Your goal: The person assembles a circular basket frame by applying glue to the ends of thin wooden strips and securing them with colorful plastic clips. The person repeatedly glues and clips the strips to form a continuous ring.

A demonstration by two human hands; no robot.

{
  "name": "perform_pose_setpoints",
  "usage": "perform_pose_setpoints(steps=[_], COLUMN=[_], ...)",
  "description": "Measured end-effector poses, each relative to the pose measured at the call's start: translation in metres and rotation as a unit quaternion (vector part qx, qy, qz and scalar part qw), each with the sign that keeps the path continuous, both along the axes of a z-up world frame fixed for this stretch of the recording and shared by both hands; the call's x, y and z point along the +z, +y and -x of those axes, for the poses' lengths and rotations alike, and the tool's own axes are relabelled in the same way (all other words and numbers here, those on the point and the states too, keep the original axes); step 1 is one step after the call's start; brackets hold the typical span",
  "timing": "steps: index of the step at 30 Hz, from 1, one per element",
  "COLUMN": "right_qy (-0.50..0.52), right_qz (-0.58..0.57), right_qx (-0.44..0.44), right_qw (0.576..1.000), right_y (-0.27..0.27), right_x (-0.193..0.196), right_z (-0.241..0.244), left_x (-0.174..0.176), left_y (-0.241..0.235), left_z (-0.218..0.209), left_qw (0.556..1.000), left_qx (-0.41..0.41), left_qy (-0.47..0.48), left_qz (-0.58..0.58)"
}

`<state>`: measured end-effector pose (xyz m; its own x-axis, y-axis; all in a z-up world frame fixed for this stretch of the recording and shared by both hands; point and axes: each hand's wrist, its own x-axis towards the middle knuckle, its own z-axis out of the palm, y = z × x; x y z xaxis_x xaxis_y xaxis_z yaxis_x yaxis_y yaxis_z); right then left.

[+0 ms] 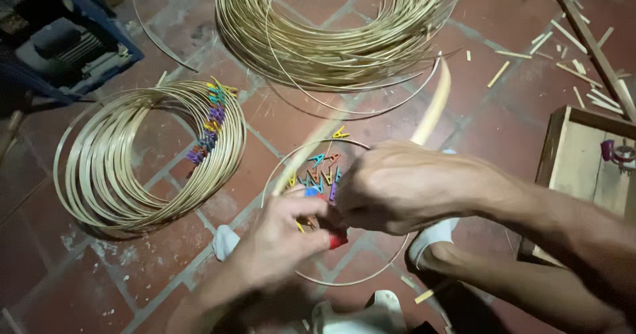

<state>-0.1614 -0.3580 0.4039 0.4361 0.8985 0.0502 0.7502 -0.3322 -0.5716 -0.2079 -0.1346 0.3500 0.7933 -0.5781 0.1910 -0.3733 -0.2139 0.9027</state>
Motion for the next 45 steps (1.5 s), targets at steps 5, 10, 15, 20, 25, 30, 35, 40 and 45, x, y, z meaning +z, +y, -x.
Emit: perform_pose_setpoints(steps=[5, 10, 15, 20, 25, 30, 35, 40, 45], right_qy=[-0.26, -0.3, -0.04, 0.077, 0.102, 0.115, 0.045, -0.064, -0.163], right_qz=[0.177, -0.26, -0.323, -0.266, -0.275, -0.219, -0.143, -0.151, -0.008], right_qx=[-0.005, -0.27, -0.733, -0.677, -0.703, -0.644, -0.506, -0.307, -0.224], right_qw=[0.949, 0.877, 0.597, 0.681, 0.648, 0.724, 0.849, 0.937, 0.961], right_y=[0.014, -0.095, -0.189, -0.21, -0.21, -0.189, -0.143, -0.101, -0.078], right_x=[-0.014, -0.139, -0.361, -0.521, -0.519, -0.439, -0.293, -0.167, -0.109], right_z=[-0.014, -0.042, -0.021, -0.01, -0.038, -0.05, -0.051, -0.029, -0.023], left_x=[-0.061, -0.109, -0.115, -0.11, -0.092, -0.092, -0.093, -0.091, -0.09], left_y=[-0.001, 0.0, -0.002, -0.005, -0.015, -0.016, -0.016, -0.02, -0.025], left_z=[-0.014, -0.027, -0.018, -0.002, 0.009, 0.008, 0.006, 0.007, 0.009], left_qw=[0.991, 0.91, 0.857, 0.895, 0.886, 0.845, 0.891, 0.879, 0.871], left_qx=[0.056, 0.172, 0.251, 0.257, 0.281, 0.302, 0.285, 0.29, 0.276], left_qy=[0.056, 0.272, 0.304, 0.259, 0.289, 0.367, 0.271, 0.282, 0.298], left_qz=[0.107, 0.263, 0.331, 0.255, 0.232, 0.245, 0.227, 0.251, 0.277])
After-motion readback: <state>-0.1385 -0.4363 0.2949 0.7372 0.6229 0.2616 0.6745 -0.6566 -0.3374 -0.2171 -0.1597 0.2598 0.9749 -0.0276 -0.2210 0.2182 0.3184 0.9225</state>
